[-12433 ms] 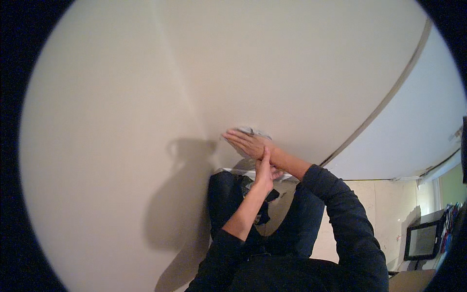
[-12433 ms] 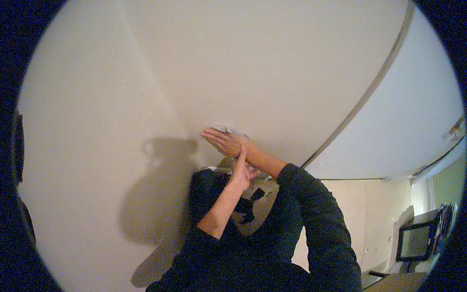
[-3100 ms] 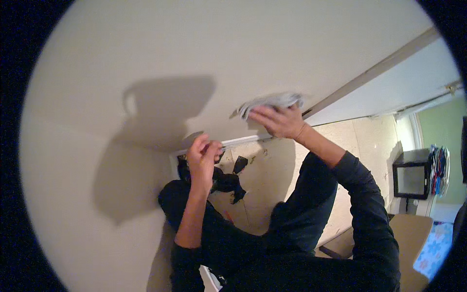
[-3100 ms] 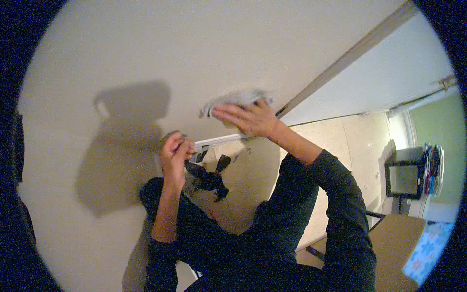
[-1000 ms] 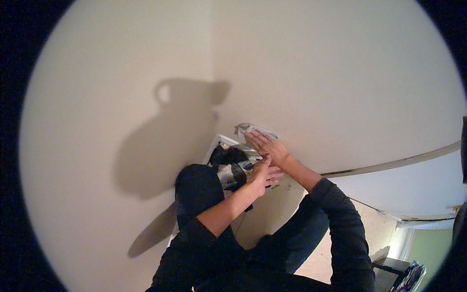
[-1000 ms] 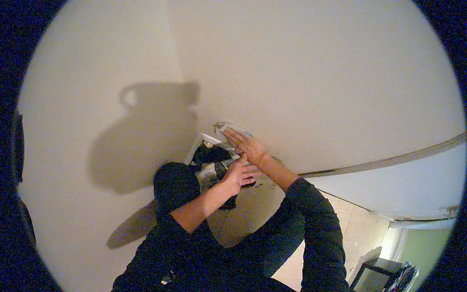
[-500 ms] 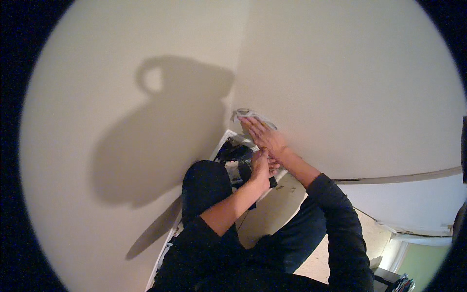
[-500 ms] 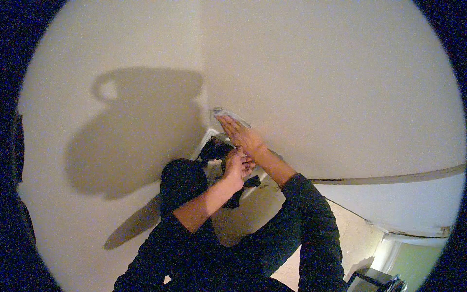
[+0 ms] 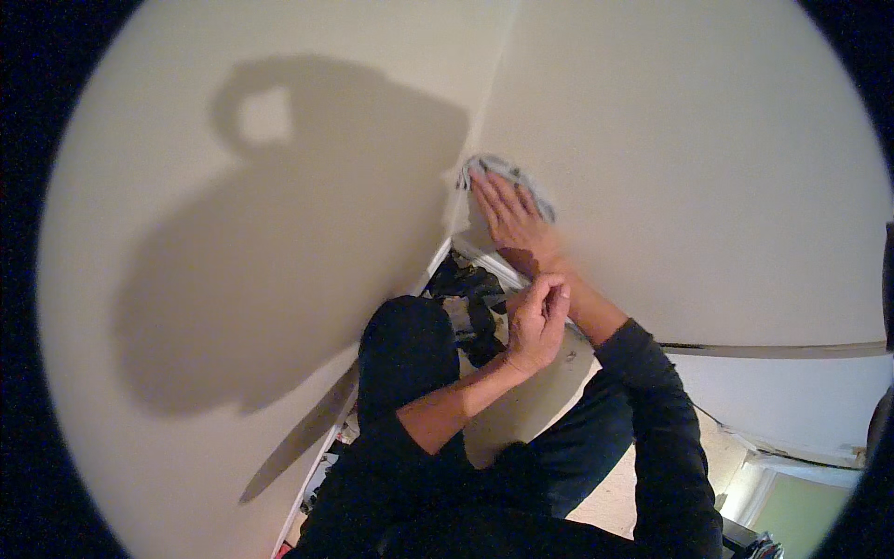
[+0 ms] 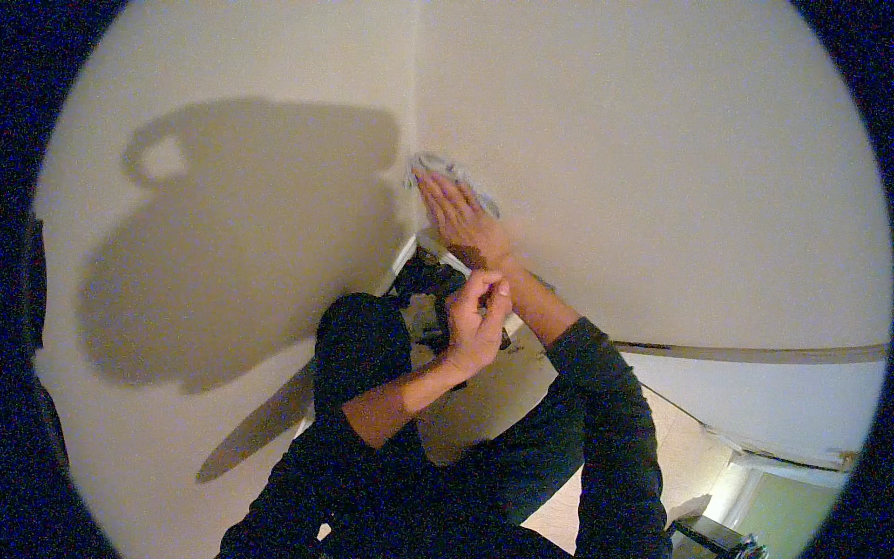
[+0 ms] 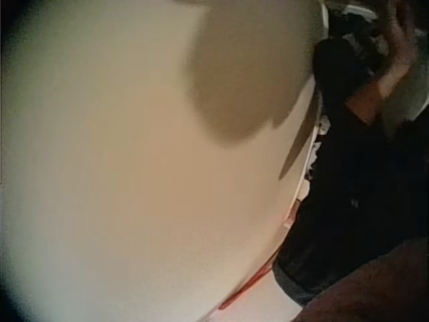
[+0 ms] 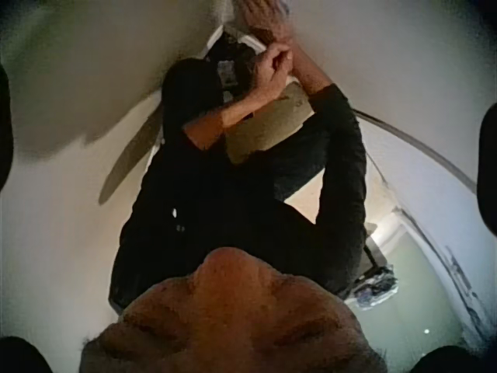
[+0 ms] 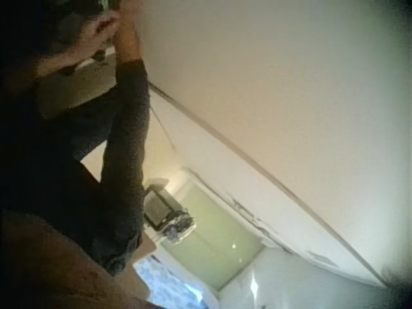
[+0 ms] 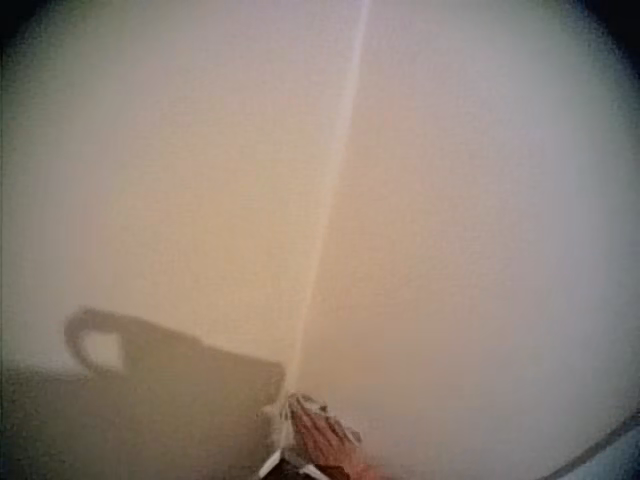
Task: The person wipes a white wall with a gray cloth, moving from a door area to an adjacent wall with purple floral decals. The person uses both hands to rub the surface in circular and back-and-forth motions, focusing on different sections of the wall.
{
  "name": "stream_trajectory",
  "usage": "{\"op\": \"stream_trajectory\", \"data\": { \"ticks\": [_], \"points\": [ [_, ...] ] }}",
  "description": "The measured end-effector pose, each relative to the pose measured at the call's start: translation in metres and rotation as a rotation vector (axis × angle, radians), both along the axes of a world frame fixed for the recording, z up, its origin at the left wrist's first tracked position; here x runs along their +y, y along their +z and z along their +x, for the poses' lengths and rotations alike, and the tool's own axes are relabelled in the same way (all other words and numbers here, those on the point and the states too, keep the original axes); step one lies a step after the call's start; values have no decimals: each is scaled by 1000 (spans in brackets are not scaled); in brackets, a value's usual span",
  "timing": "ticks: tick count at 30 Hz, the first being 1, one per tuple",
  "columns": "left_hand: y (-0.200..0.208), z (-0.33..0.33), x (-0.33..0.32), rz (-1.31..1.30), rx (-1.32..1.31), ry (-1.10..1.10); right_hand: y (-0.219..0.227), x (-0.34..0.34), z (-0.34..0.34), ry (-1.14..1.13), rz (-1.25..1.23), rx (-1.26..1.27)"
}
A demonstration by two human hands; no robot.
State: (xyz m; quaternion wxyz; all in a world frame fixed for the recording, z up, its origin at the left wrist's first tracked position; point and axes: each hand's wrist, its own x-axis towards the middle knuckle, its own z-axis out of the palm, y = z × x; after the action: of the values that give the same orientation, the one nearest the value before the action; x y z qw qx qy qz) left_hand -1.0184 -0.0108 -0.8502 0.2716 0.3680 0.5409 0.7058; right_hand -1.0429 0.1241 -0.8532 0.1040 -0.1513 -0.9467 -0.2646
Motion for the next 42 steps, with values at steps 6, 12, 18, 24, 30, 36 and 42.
{"op": "stream_trajectory", "data": {
  "ticks": [6,12,18,24,30,36,42],
  "points": [
    [4,-9,-8,-54,57,27,-162,-5,-12,22,-463,-52],
    [5,-1,-2,-109,-8,-86,-286,20,24,371,-1037,364],
    [-9,-4,14,-354,-275,-320,-261,19,29,135,-485,-34],
    [14,-76,26,-349,-604,19,-216,-1,87,98,-172,-341],
    [1,-113,26,-261,-779,46,-211,-3,249,-131,-712,-329],
    [2,-113,33,-207,-905,70,-246,4,323,-65,-711,-204],
    [-5,-119,30,-201,-887,88,-245,10,140,3,-275,-451]
  ]
}}
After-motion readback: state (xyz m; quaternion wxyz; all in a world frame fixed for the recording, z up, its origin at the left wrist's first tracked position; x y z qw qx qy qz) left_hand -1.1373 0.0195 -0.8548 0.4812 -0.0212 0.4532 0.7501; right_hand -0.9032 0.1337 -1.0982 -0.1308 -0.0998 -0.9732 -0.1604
